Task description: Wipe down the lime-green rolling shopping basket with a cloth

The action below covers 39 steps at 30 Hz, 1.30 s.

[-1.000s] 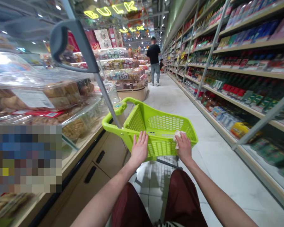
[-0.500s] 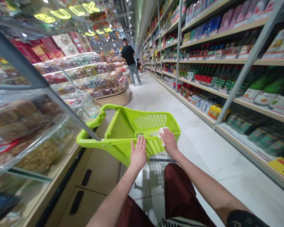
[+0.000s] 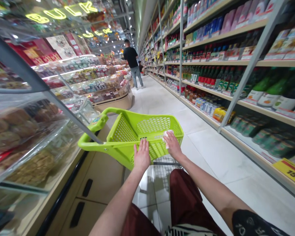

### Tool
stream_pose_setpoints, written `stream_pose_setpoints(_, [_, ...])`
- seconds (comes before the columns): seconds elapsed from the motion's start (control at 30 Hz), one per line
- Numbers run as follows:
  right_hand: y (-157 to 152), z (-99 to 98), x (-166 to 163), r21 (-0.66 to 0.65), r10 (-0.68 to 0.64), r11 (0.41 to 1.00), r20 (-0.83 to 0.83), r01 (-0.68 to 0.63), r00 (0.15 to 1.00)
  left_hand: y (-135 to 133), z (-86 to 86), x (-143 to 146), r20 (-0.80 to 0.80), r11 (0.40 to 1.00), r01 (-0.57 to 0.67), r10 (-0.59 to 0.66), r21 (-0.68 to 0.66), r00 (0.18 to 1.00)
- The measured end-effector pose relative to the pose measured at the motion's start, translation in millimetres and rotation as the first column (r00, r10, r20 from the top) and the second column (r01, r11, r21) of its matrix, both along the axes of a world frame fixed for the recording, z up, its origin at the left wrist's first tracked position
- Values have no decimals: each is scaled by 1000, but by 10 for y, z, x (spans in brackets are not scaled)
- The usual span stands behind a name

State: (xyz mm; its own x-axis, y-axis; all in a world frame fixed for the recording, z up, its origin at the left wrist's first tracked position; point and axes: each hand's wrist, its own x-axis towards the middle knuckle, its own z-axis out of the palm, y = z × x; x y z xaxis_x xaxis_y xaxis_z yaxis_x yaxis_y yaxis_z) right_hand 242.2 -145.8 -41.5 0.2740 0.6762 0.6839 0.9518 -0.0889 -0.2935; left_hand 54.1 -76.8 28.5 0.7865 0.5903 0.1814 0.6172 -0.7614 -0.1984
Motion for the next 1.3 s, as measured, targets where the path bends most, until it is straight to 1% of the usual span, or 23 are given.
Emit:
stream_pose_setpoints(0.1, [-6, 9, 121, -54, 31, 998, 26, -29, 999, 123, 72, -75, 5, 1000, -14, 14, -4, 1000])
stream_pose_setpoints(0.17, [-5, 17, 206, -96, 37, 995, 34, -33, 999, 259, 123, -180, 37, 997, -75, 75, 15, 997])
stream_pose_setpoints(0.23, [17, 29, 253, -132, 25, 991, 34, -20, 999, 399, 164, -304, 63, 990, -136, 133, 44, 989])
stream_pose_setpoints(0.33, [84, 41, 260, -164, -11, 986, 43, 18, 999, 526, 185, -428, 54, 987, -147, 144, 62, 988])
stream_pose_setpoints(0.47, [215, 33, 236, -133, -103, 985, 63, 111, 993, 497, 141, -417, 46, 985, -163, 161, 54, 986])
stream_pose_setpoints(0.57, [306, 26, 259, -104, -164, 980, 70, 170, 984, 447, 141, -427, 52, 990, -131, 128, 46, 990])
stream_pose_setpoints(0.67, [347, 11, 339, -95, -149, 983, 95, 158, 984, 466, 227, -600, 110, 990, -122, 113, 73, 987])
stream_pose_setpoints(0.77, [402, -8, 373, -54, -101, 993, 96, 106, 990, 538, 339, -896, 187, 973, -180, 151, 147, 971])
stream_pose_setpoints(0.83, [503, 9, 242, 9, -42, 999, 71, 42, 997, 579, 379, -1063, 193, 962, -217, 183, 168, 964])
stream_pose_setpoints(0.87, [576, 36, 106, 47, 16, 999, 58, -18, 998, 591, 385, -1116, 187, 959, -228, 196, 171, 963])
stream_pose_setpoints(0.93, [755, 127, -299, 109, 182, 977, 43, -186, 982, 596, 374, -1158, 180, 955, -240, 209, 174, 961])
stream_pose_setpoints(1.0, [940, 252, -798, 119, 351, 929, 29, -352, 936, 581, 354, -1155, 192, 953, -251, 218, 169, 957])
stream_pose_setpoints(1.07, [1078, 372, -1249, 143, 439, 890, -1, -434, 899, 555, 348, -1178, 206, 961, -231, 198, 151, 958])
stream_pose_setpoints(1.1, [1119, 418, -1416, 147, 470, 873, -6, -464, 883, 541, 354, -1215, 216, 968, -207, 174, 142, 961])
stream_pose_setpoints(1.13, [1140, 452, -1534, 150, 494, 860, -4, -488, 869, 530, 365, -1272, 234, 973, -184, 149, 137, 961])
stream_pose_setpoints(1.2, [1141, 500, -1626, 145, 524, 841, 17, -521, 851, 521, 406, -1433, 304, 973, -175, 124, 149, 945])
stream_pose_setpoints(1.27, [1126, 575, -1601, 145, 533, 832, 54, -535, 844, 539, 479, -1611, 419, 954, -241, 149, 176, 896])
stream_pose_setpoints(1.3, [1126, 650, -1583, 152, 537, 826, 83, -543, 840, 559, 533, -1688, 482, 938, -292, 172, 186, 859])
